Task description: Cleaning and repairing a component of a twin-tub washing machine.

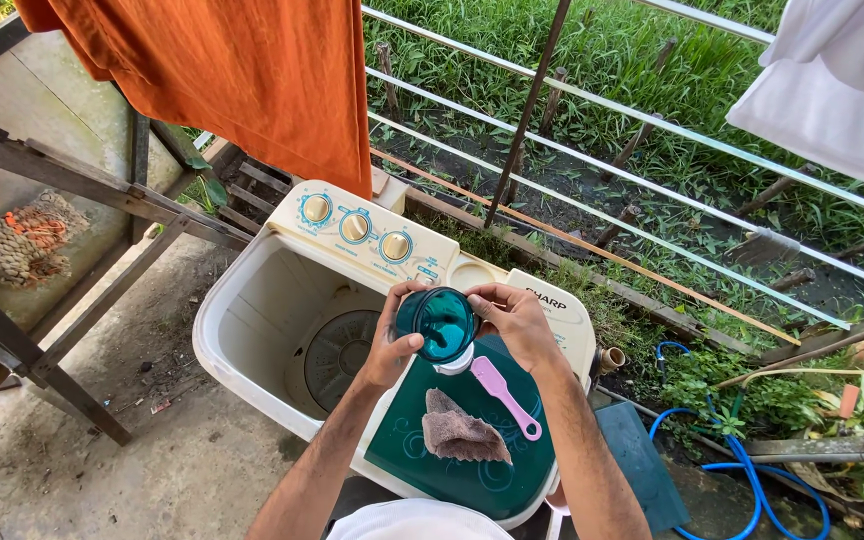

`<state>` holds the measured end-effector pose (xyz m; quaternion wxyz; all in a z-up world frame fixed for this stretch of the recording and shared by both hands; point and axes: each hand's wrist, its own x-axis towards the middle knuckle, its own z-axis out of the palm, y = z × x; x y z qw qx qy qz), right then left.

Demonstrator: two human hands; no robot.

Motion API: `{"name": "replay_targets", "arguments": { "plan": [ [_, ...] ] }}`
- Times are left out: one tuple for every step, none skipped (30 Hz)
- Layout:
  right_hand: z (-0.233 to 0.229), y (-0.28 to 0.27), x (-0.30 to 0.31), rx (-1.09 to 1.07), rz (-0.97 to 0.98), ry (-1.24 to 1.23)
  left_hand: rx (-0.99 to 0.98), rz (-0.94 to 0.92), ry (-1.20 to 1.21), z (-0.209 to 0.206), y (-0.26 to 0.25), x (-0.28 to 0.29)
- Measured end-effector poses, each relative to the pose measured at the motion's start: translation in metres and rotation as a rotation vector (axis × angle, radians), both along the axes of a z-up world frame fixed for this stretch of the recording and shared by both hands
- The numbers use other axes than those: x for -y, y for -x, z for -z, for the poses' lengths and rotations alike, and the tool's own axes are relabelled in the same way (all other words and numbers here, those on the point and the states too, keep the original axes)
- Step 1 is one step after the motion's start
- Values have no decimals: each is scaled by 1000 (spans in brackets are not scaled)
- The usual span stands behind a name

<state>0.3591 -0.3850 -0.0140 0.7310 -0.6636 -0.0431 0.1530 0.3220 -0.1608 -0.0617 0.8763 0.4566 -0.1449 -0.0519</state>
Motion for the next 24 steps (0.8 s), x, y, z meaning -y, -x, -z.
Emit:
{"name": "replay_targets", "arguments": {
  "plan": [
    [-2, 2, -1, -1, 2, -1, -1, 2, -1, 1, -1, 1],
    [-3, 4, -2, -3, 13, -28, -25, 13, 35, 2, -1, 1],
    [-5, 7, -3, -6, 23, -54, -50, 25, 72, 3, -2, 3],
    [-6, 8, -2, -8, 25, -54, -52, 27, 72, 5, -3, 5],
    [-7, 9, -2, 5, 34, -60, -50, 9, 107, 7, -5, 7],
    [-8, 11, -2, 17, 42, -66, -48, -10, 141, 10, -6, 9],
    [-6, 12, 0, 13, 43, -66, -52, -9, 141, 8, -6, 11],
    [-4, 13, 1, 26, 55, -57, -58, -27, 141, 7, -6, 12],
    [-2, 14, 3, 42, 67, -46, -63, -44, 141, 5, -6, 15],
    [-4, 15, 4, 39, 69, -45, -66, -42, 142, 2, -5, 17],
    [-6, 17, 4, 48, 82, -18, -88, -51, 145, -1, -5, 20],
    [-7, 19, 4, 56, 95, 9, -109, -60, 149, -3, -5, 22],
    [-8, 20, 3, 56, 97, 9, -109, -59, 149, -4, -5, 23],
    [-8, 20, 2, 65, 113, 11, -130, -57, 179, -5, -6, 25],
    [-9, 22, 1, 71, 129, 14, -154, -57, 210, -5, -6, 27],
    [-6, 23, 2, 70, 130, 14, -155, -55, 210, -5, -6, 29],
    [-3, 23, 2, 82, 151, 0, -153, -66, 216, -6, -6, 32],
    [-1, 23, 3, 95, 172, -14, -151, -76, 221, -6, -7, 34],
    [0, 25, 2, 93, 174, -14, -152, -75, 220, -6, -7, 36],
    [1, 27, 2, 100, 197, -18, -148, -83, 214, -6, -7, 38],
    [0, 28, 2, 111, 220, -23, -141, -91, 209, -7, -9, 41],
    [-1, 29, 1, 112, 221, -23, -140, -89, 209, -7, -11, 43],
    [-2, 31, 0, 122, 245, -37, -140, -103, 217, -6, -11, 46],
    [-2, 33, 0, 131, 270, -52, -140, -116, 226, -5, -12, 49]
  ]
}}
